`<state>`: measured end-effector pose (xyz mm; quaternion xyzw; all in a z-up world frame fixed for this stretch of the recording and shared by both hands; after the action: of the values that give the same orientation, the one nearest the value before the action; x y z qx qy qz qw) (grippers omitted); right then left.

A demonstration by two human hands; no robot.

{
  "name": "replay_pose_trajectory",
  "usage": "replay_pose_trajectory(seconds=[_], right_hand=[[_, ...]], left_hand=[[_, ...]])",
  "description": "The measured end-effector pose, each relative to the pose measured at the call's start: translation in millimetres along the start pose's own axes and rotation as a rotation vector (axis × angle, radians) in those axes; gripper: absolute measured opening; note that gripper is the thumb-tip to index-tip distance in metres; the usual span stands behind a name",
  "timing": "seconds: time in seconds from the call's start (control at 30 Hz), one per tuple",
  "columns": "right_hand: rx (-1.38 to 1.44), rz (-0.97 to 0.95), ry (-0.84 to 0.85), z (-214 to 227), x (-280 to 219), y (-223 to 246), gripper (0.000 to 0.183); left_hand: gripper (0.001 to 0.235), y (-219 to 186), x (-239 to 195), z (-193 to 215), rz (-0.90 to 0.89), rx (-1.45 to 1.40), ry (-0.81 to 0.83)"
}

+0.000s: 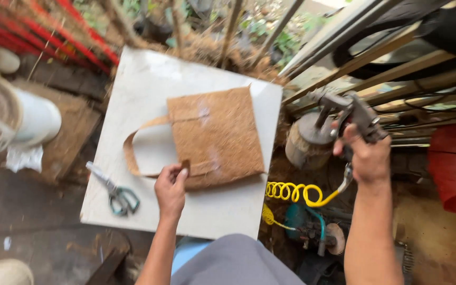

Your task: The person trims a small piece of coir material with scissors, then places it on a coir tote bag. Using a pneumatic nail gun, the person fastens the small piece to the bag flap. The person repeats this process to attach additional small pieces to the bag, then inspects the finished bag.

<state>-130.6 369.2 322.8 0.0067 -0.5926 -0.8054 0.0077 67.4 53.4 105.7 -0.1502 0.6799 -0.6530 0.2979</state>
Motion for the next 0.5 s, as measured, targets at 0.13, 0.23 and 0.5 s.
replay_pose_trajectory(seconds=[0.13,0.23,0.5], right_hand=[[0.185,0.153,-0.012,46,61,20,0.058],[0.239,0.126,-0.103,60,103,47,0.061],[0.261,0.140,0.071,51,188,100,0.043]], left_hand=[[0.012,-28,-6,-12,0.118,0.079,-0.059],[0.013,-45,-9,-24,0.137,-0.037,-0.057],[0.026,-96,-10,-64,0.062,-0.274,0.033]])
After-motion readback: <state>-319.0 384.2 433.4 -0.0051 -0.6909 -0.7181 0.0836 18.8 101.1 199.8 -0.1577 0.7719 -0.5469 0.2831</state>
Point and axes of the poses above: each hand's wrist, its own x-axis towards the middle knuckle, its own z-axis out of the back of the hand, y = z × x, the point moved 2 cm from there along x, towards the middle knuckle, and after that the axes turned 4 degrees about -z, right-handed, at the moved point
